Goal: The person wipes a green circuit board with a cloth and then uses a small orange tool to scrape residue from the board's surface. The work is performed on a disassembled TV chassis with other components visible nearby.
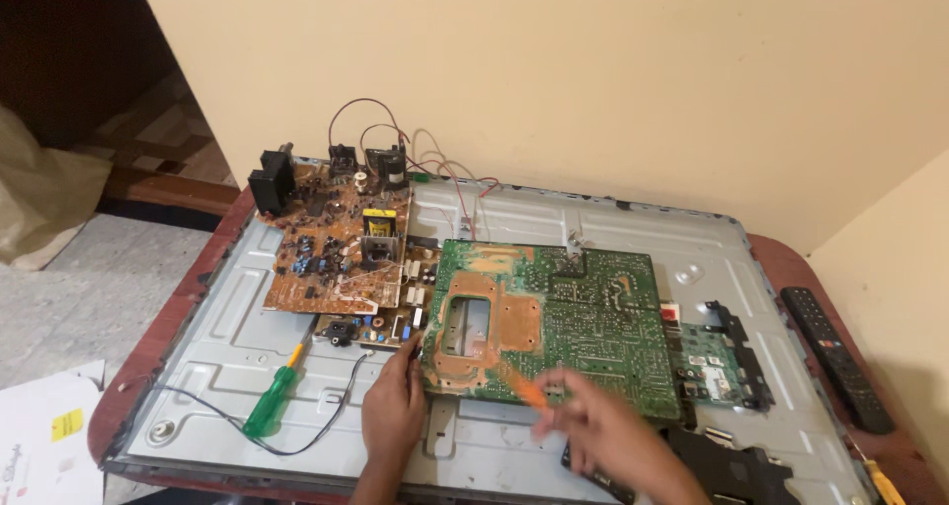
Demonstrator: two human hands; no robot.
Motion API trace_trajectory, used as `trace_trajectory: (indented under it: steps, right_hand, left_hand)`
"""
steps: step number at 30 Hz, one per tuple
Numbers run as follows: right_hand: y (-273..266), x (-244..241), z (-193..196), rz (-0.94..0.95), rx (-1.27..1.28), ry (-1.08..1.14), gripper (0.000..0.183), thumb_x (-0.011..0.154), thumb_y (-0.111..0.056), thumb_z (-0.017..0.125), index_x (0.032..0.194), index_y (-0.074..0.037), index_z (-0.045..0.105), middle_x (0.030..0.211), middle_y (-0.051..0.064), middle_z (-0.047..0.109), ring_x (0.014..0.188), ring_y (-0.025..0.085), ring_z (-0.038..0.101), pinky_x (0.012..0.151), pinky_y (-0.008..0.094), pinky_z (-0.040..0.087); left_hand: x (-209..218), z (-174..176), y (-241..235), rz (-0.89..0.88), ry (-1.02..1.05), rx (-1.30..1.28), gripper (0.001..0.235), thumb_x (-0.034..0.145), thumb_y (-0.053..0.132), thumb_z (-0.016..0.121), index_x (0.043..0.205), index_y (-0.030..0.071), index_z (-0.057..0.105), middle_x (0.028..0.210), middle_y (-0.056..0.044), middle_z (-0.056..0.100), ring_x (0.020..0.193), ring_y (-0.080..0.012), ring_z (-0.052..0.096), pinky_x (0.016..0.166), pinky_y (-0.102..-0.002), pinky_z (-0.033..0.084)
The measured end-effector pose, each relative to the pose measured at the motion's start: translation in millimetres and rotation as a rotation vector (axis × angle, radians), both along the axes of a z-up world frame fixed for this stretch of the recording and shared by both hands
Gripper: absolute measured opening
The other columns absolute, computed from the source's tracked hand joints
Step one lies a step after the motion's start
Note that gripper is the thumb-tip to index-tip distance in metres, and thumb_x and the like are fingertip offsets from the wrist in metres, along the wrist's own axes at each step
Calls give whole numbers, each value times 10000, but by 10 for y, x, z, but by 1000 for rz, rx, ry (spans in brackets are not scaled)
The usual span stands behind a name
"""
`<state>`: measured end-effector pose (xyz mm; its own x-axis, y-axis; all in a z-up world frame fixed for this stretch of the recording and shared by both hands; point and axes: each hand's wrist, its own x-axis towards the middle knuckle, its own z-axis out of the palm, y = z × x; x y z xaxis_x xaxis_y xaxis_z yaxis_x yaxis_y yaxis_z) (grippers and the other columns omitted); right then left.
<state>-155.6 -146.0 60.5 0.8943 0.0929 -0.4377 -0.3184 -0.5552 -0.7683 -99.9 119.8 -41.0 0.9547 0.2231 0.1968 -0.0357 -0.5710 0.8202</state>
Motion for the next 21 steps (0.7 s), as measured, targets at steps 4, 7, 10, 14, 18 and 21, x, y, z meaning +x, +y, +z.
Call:
trace_trajectory:
  steps: [4,7,10,14,18,21]
  right_hand:
    - [-36,540,126,-196,-355,-131,450,1040,-249,461,1489,-275,486,837,7,814,507,198,605,507,350,535]
    - [36,745,13,-245,-431,-370,405,1066,-217,487,1468,-230,534,791,87,811,594,199,699,646,377,566]
    - [181,777,-171,-74,-751,-264,499,1032,-135,485,1494,-315,545,824,147,747,690,245,711,736,435,594]
    - [232,784,-367,-62,-339,-467,449,948,-168,573,1379,-268,650,819,91,772,679,210,755,731,410,614]
    - [172,864,-409,-302,-455,-306,473,1016,-153,522,1459,-309,575,891,112,766,708,227,737,733,415,602]
    - [180,926,-394,-125,-326,-363,482,999,-126,548,1449,-294,581,881,79,787,708,178,745,703,371,601]
  left_hand:
    - [34,10,-22,-13,-68,15,383,988,248,509,1349,211,633,1163,-112,740,943,-347,727,787,-458,569]
    - [13,7,-21,-16,15,74,397,984,248,496,1358,220,626,1183,-93,733,922,-352,719,771,-461,567]
    - [27,22,-29,-24,30,120,403,992,252,484,1373,214,610,1184,-86,733,899,-349,718,759,-460,565]
    - [40,10,-48,-23,11,129,404,995,256,480,1376,220,608,1190,-80,733,886,-340,724,748,-449,571]
    - [25,28,-23,-36,41,148,407,994,256,478,1380,214,597,1202,-79,728,914,-330,730,765,-439,581]
    - [47,60,-40,-41,-3,124,398,989,258,478,1365,215,603,1202,-64,738,941,-321,733,766,-437,582]
